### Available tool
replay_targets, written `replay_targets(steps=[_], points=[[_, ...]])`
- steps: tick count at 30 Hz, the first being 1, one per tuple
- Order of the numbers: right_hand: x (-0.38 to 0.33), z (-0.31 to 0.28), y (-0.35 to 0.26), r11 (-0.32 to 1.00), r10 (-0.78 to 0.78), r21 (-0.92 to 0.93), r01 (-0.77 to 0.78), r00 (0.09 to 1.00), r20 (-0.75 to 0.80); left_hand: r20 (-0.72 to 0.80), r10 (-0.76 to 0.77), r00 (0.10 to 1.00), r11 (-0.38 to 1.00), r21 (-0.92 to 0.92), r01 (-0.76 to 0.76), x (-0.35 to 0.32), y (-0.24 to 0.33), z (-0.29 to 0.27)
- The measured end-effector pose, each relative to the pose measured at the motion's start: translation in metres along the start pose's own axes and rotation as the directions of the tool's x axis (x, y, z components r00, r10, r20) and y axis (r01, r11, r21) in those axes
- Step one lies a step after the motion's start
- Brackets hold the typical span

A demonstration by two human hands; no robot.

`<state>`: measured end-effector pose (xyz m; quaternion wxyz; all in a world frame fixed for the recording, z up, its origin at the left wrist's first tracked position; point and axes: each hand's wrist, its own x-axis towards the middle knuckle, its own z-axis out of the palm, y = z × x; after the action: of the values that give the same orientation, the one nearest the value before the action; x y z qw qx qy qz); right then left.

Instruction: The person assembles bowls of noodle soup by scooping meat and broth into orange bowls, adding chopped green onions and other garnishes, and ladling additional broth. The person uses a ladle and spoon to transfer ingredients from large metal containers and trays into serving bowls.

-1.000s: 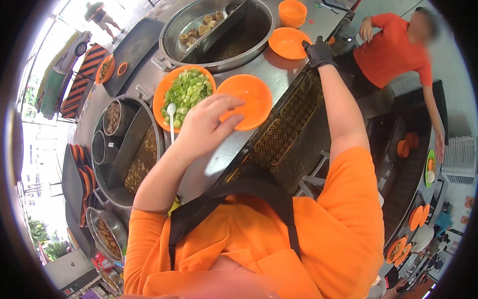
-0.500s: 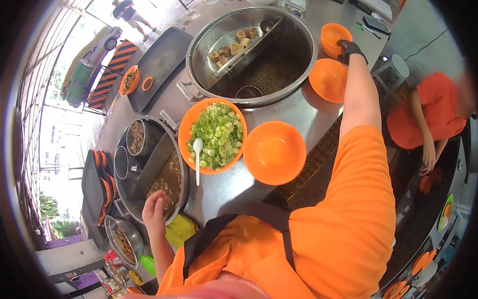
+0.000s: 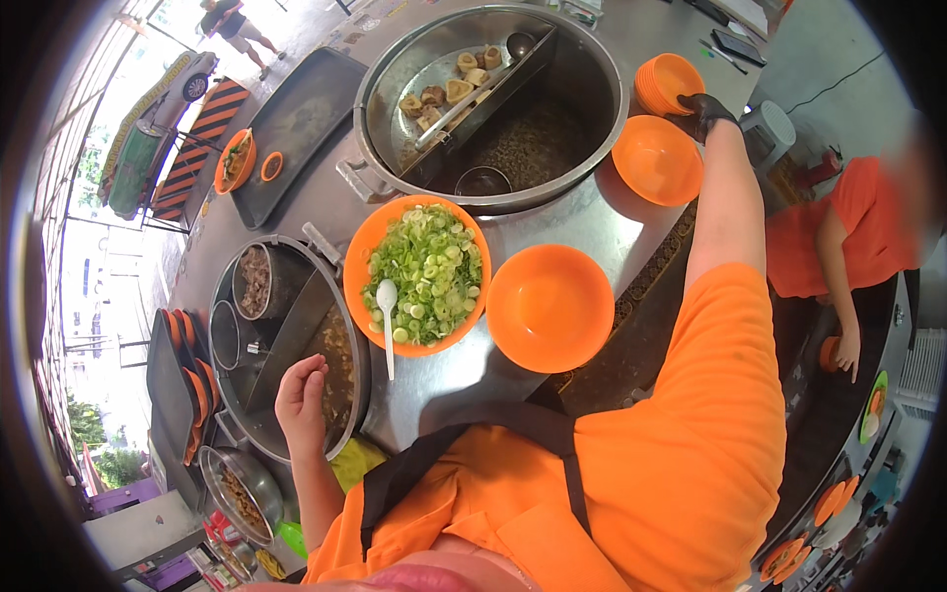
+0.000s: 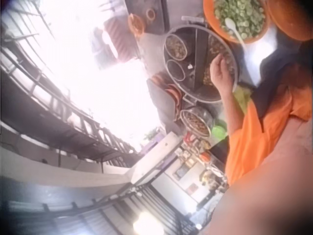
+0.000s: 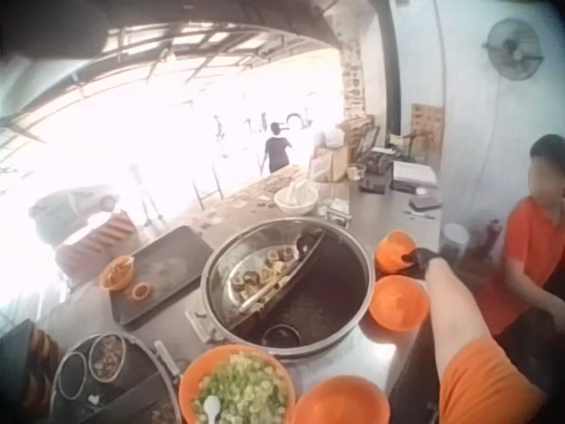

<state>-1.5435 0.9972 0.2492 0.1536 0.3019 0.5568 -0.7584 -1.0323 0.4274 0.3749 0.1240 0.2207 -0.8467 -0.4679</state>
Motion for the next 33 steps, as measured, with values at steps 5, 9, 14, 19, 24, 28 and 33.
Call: replay_targets(steps=[5, 9, 14, 19, 24, 28, 33], points=[[0.005, -0.008, 0.001, 0.994, -0.103, -0.033, 0.106, 0.991, 0.083, -0.051, 0.001, 0.999, 1.0, -0.004, -0.001, -0.014, -0.013, -0.019], [-0.021, -0.02, -0.017, 0.972, -0.178, -0.114, 0.206, 0.959, 0.22, -0.11, -0.007, 0.994, 0.996, -0.091, -0.003, -0.027, -0.012, -0.025], [-0.163, 0.028, -0.023, 0.835, -0.189, -0.446, 0.321, 0.93, 0.315, 0.033, 0.105, 0.994, 0.978, -0.185, -0.097, -0.037, 0.019, -0.012], [-0.313, 0.095, 0.051, 0.789, -0.027, -0.514, 0.336, 0.855, 0.517, 0.4, 0.335, 0.853, 0.923, -0.323, -0.211, -0.055, 0.066, 0.018], [-0.391, 0.131, 0.173, 0.816, 0.319, -0.542, 0.202, 0.624, 0.713, 0.505, 0.396, 0.767, 0.89, -0.416, -0.185, -0.08, 0.064, 0.03], [-0.424, 0.15, 0.235, 0.639, 0.396, -0.702, 0.314, 0.648, 0.65, 0.512, 0.28, 0.812, 0.956, -0.226, -0.187, -0.091, 0.023, 0.034], [-0.419, 0.159, 0.281, 0.495, 0.387, -0.822, 0.281, 0.775, 0.499, 0.446, 0.244, 0.861, 0.957, 0.033, -0.289, -0.089, -0.024, 0.052]])
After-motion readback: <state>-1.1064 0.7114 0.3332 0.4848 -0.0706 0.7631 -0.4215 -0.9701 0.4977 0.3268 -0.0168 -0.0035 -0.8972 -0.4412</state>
